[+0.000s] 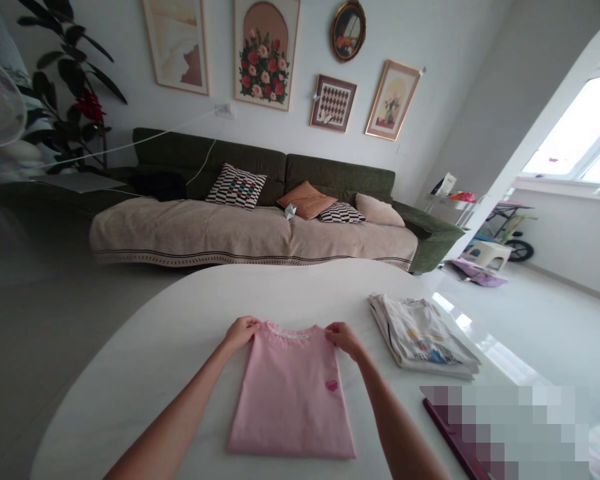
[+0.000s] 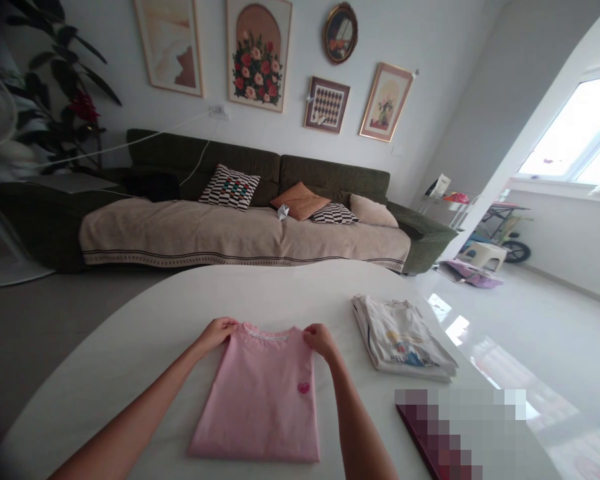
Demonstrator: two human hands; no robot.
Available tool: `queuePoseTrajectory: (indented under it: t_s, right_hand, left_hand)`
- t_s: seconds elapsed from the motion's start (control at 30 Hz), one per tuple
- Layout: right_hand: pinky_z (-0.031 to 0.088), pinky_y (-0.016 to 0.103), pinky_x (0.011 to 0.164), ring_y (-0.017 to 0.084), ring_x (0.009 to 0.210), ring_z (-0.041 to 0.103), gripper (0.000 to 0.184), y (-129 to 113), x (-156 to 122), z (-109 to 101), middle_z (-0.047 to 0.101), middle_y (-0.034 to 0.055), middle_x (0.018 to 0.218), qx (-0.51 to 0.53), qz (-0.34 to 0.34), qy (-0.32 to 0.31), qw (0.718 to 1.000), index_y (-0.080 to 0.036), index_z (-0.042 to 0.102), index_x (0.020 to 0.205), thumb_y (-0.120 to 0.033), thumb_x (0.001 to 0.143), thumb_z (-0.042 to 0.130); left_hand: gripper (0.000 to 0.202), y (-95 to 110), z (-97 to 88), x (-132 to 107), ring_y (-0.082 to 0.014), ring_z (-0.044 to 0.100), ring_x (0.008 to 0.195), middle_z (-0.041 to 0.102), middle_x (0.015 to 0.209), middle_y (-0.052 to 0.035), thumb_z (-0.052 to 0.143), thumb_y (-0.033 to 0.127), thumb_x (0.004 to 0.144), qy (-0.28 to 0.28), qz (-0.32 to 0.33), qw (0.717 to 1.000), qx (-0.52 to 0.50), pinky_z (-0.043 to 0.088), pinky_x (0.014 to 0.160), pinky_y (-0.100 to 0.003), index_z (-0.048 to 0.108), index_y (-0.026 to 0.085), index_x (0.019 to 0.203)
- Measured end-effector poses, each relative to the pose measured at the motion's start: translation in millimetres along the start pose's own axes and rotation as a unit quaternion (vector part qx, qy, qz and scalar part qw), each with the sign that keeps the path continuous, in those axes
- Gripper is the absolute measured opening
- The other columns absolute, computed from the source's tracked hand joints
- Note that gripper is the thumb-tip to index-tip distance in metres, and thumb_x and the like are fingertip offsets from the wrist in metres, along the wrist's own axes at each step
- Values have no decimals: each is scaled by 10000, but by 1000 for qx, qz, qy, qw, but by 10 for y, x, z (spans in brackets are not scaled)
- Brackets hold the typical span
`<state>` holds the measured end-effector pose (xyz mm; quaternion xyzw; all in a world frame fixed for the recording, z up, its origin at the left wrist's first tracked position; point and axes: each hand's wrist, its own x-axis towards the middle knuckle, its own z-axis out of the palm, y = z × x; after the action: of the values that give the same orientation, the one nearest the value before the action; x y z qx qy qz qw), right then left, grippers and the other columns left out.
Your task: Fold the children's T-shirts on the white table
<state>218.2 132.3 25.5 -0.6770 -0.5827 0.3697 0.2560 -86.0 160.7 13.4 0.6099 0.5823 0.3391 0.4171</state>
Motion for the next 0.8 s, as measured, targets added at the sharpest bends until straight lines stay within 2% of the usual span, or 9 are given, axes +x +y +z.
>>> queuePoseTrajectory:
  t_s: [0.1, 0.23, 0.37, 0.5, 0.6, 0.7, 0.8]
  right_hand:
    - [475, 285, 652, 106, 704, 562, 244, -23, -26, 48, 600, -1, 830, -49, -4, 53, 997, -140, 579, 878, -372, 830, 522]
    - [413, 264, 667, 122, 710, 557, 147, -41, -85, 150, 605, -2, 741, -94, -16, 117, 989, -180, 567, 918, -260, 823, 488]
    - [369, 239, 641, 150, 767, 571, 263, -29, -155, 233, 634, 29, 792, -114, -21, 173, 978, -192, 519, 1042, -236, 808, 408]
    - [369, 227, 603, 145, 695, 573, 312, 20, -243, 235, 634, 28, 732, -122, -24, 195, 973, -163, 495, 1077, -296, 815, 387]
    - [366, 231, 607, 150, 692, 575, 286, 58, -327, 266, 631, 31, 717, -140, -15, 209, 968, -166, 510, 1047, -278, 818, 380]
    - [364, 245, 621, 161, 734, 581, 278, 59, -397, 341, 635, 42, 784, -162, -6, 229, 960, -192, 506, 1044, -254, 841, 327]
    - [372, 257, 634, 167, 772, 586, 303, 11, -449, 399, 621, 61, 891, -182, -6, 246, 952, -209, 496, 1063, -249, 864, 271]
  left_hand:
    - [169, 44, 12, -31, -151, 594, 684, 667, 710, 6, 543, 298, 706, 27, -11, 999, 42, 396, 592, -221, 618, 181, 803]
    - [137, 115, 29, -82, -142, 591, 669, 654, 687, 15, 524, 222, 733, 61, -22, 992, 105, 372, 589, -214, 604, 197, 841]
    - [146, 164, 24, -175, -146, 589, 683, 657, 729, -11, 515, 228, 762, 83, -20, 984, 155, 362, 600, -217, 580, 191, 887]
    - [149, 155, 31, -315, -144, 594, 662, 661, 719, -17, 508, 254, 787, 90, -20, 979, 183, 361, 581, -212, 561, 187, 909]
    - [109, 123, 87, -394, -141, 597, 658, 661, 719, -17, 494, 239, 800, 101, -16, 974, 202, 360, 570, -207, 559, 190, 873]
    - [128, 98, 155, -450, -156, 597, 666, 649, 720, -23, 461, 228, 816, 130, -2, 966, 224, 378, 583, -226, 545, 185, 902]
    - [198, 93, 201, -525, -179, 598, 766, 632, 839, -59, 410, 218, 832, 165, 38, 955, 242, 427, 656, -267, 519, 173, 990]
